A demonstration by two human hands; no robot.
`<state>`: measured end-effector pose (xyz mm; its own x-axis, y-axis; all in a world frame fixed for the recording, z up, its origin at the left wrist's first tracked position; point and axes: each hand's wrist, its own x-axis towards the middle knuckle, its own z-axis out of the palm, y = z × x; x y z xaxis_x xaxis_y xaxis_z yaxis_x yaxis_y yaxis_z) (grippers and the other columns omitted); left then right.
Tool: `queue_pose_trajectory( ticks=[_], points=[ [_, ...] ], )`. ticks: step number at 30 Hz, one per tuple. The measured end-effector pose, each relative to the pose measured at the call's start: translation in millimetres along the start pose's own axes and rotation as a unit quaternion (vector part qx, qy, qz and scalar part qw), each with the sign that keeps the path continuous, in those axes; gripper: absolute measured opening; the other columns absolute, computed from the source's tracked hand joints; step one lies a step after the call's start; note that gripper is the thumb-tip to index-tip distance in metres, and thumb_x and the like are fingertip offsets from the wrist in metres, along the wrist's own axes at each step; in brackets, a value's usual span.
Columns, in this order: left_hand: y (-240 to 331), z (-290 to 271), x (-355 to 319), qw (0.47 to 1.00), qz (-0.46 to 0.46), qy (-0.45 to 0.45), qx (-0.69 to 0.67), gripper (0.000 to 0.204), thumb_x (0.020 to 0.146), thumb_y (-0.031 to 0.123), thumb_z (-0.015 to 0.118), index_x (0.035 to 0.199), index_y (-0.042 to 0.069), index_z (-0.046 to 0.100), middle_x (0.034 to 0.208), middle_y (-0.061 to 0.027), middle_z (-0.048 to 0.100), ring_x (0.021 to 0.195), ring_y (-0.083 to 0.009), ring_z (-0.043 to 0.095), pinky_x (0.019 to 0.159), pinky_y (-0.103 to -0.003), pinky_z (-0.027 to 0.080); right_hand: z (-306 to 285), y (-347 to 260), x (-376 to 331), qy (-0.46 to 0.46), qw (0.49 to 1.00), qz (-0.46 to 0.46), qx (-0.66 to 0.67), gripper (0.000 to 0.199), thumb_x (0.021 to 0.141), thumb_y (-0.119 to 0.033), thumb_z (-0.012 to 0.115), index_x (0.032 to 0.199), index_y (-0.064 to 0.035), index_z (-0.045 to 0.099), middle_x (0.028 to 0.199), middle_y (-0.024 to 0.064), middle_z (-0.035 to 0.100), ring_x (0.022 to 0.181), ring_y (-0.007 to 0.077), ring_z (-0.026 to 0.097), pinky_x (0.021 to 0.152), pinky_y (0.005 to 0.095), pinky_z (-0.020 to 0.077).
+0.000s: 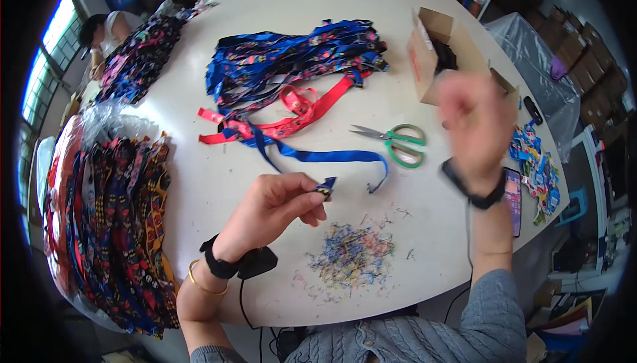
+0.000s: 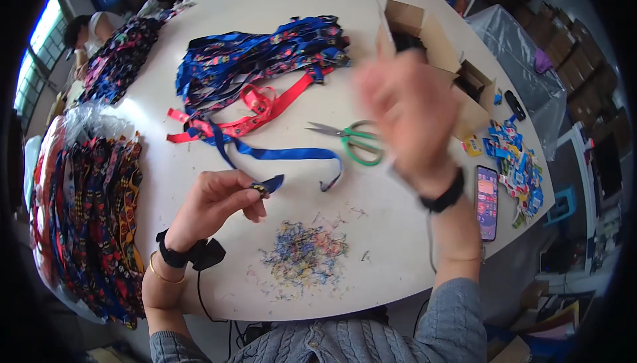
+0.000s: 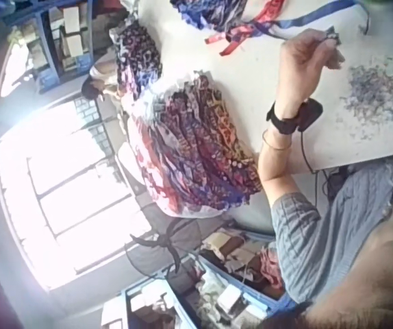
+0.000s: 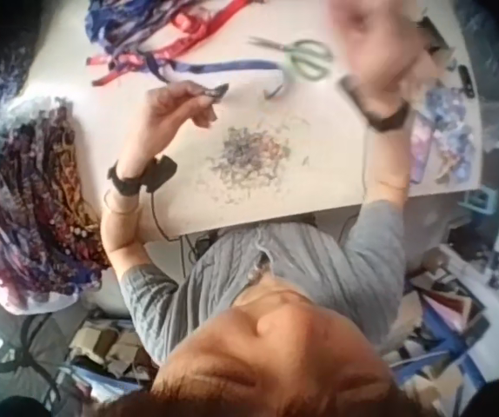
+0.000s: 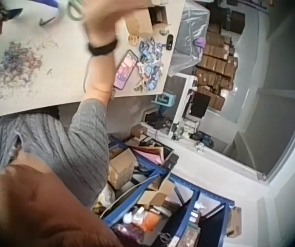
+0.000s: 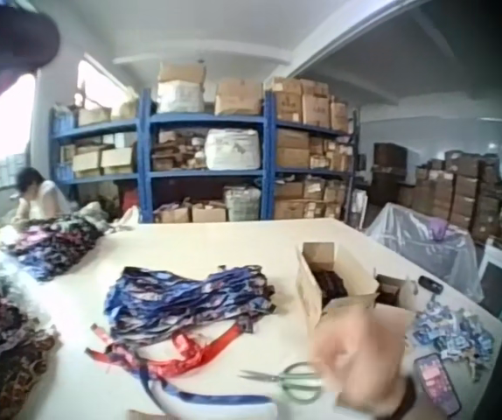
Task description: Trimming excess material and attaching clips to lanyards at a workbench.
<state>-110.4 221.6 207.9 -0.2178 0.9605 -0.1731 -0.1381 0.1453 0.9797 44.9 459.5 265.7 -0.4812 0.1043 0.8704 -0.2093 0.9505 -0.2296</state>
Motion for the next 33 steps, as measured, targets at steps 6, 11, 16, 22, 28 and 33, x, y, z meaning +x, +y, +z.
queue_pose_trajectory(
  ticks=[6,11,16,22,28,33],
  points=[
    [-4.8,-0.9,11.4,0.966,0.191,0.033,0.174,0.012,0.088,0.009,0.061,0.088,-0.003,0.061,0.078,-0.0039,0.053,0.065,-0.0115,0.048,0.06,-0.024,0.041,-17.8,12.1,19.4,-0.093,0.952,0.154,-0.248,0.024,0.082,-0.005,0.062,0.105,-0.0017,0.057,0.081,0.0041,0.061,0.063,0.0133,0.056,0.06,0.0246,0.0453],
    [-6.2,8.3,2.3,0.955,0.239,0.045,0.169,0.011,0.087,0.008,0.061,0.087,-0.003,0.061,0.08,-0.0055,0.054,0.071,-0.0116,0.05,0.067,-0.023,0.041,21.2,-55.6,-4.4,-0.301,0.918,0.199,0.164,0.016,0.078,-0.004,0.067,0.092,-0.0003,0.062,0.083,0.0071,0.062,0.065,0.0137,0.057,0.062,0.0251,0.0463],
    [-0.9,17.6,-6.4,0.971,0.208,0.018,0.112,0.013,0.09,0.011,0.058,0.089,-0.002,0.06,0.075,-0.0044,0.055,0.065,-0.0095,0.048,0.063,-0.023,0.042,44.7,-64.4,-14.8,-0.35,0.903,0.134,0.209,0.012,0.077,-0.005,0.068,0.081,-0.0005,0.058,0.072,0.007,0.059,0.062,0.0178,0.057,0.058,0.0273,0.0447],
    [9.6,13.5,-3.7,0.992,0.062,-0.016,0.109,0.017,0.093,0.013,0.052,0.089,-0.002,0.058,0.067,-0.0059,0.058,0.063,-0.0117,0.054,0.061,-0.027,0.045,50.2,-57.1,-20.3,-0.344,0.929,0.016,0.135,0.015,0.08,-0.01,0.067,0.077,-0.0012,0.056,0.066,0.0085,0.057,0.06,0.0242,0.057,0.055,0.0314,0.0438],
    [7.5,8.5,-3.0,0.995,0.022,-0.013,0.094,0.019,0.094,0.014,0.05,0.088,-0.003,0.058,0.066,-0.0044,0.057,0.062,-0.0096,0.052,0.06,-0.026,0.044,28.0,-32.2,-16.6,-0.502,0.862,0.052,0.046,0.016,0.082,-0.013,0.064,0.078,-0.0004,0.056,0.067,0.0097,0.058,0.061,0.026,0.058,0.055,0.0329,0.0443],
    [2.0,9.9,0.5,0.997,0.036,-0.017,0.062,0.019,0.094,0.014,0.051,0.089,-0.003,0.059,0.068,-0.0018,0.056,0.06,-0.0062,0.05,0.057,-0.022,0.043,32.0,-47.6,-19.6,-0.544,0.823,0.089,0.136,0.013,0.084,-0.011,0.062,0.082,0.0008,0.056,0.069,0.0094,0.059,0.061,0.0225,0.059,0.057,0.0303,0.0453]
  ],
)
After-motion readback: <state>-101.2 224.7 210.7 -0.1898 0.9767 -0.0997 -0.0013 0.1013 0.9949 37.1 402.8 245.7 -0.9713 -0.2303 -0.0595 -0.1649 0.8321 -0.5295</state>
